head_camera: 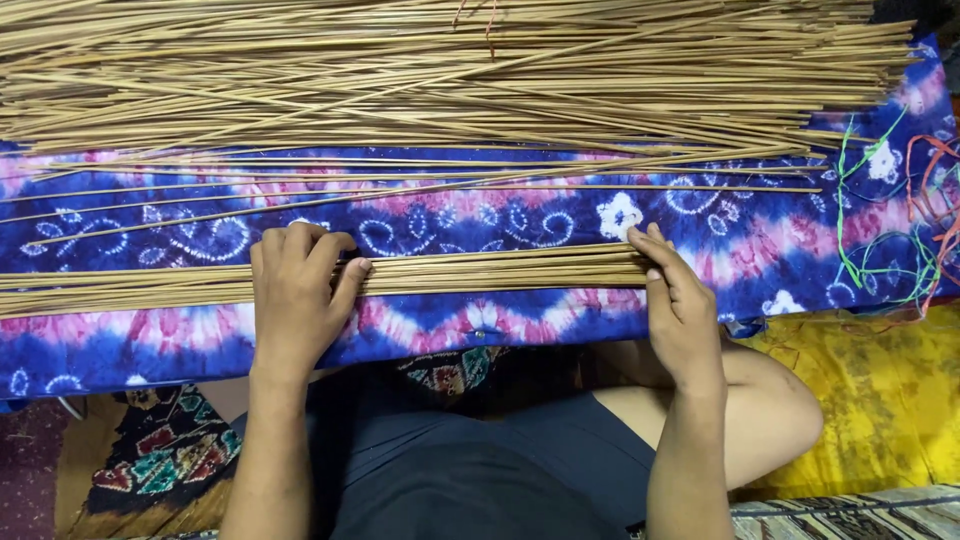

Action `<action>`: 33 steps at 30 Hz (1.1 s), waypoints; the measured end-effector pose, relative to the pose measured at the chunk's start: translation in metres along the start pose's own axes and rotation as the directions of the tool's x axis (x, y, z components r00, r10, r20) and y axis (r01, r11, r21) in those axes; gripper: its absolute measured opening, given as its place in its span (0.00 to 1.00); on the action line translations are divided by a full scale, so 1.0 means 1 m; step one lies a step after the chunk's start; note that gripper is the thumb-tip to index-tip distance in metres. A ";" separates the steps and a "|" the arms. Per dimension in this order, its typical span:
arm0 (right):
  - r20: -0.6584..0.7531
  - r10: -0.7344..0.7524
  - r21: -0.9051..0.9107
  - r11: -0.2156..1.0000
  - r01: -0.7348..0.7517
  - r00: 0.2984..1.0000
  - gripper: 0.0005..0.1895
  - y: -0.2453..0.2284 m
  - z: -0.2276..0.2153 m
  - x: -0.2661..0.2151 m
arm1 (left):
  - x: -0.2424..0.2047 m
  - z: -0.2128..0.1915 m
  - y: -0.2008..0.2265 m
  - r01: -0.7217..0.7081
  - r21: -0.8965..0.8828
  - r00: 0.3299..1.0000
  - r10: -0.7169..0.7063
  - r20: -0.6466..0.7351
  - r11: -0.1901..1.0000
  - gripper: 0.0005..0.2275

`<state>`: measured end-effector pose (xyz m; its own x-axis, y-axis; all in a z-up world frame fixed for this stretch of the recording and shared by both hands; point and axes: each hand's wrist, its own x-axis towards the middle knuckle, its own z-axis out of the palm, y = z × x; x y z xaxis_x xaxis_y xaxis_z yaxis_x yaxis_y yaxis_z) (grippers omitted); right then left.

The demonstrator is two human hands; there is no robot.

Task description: Aligning a bundle of thin wooden sticks on a patterned surface.

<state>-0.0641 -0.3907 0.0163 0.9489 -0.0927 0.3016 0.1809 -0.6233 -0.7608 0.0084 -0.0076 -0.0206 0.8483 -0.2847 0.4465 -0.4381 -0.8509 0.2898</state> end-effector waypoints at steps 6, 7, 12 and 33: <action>-0.182 -0.086 -0.193 0.980 0.050 0.980 0.05 0.027 0.006 0.008 | 0.000 0.000 0.000 0.002 0.015 1.000 -0.002 0.002 1.000 0.09; -0.182 -0.086 -0.193 0.980 0.051 0.980 0.05 0.028 0.007 0.008 | 0.000 0.000 0.001 0.002 0.015 1.000 -0.002 0.001 1.000 0.09; -0.122 -0.089 -0.237 0.970 0.059 0.989 0.06 0.028 0.006 0.010 | 0.001 -0.003 0.003 0.002 0.010 1.000 -0.002 0.001 1.000 0.08; 0.127 0.056 -0.477 0.879 0.012 0.990 0.02 0.009 -0.015 0.019 | -0.002 0.002 0.000 -0.013 0.007 1.000 0.013 -0.015 1.000 0.11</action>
<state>-0.0480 -0.4092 0.0239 0.9828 -0.0278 0.1826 0.0467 -0.9192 -0.3911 0.0072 -0.0077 -0.0234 0.8376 -0.2893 0.4633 -0.4472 -0.8503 0.2775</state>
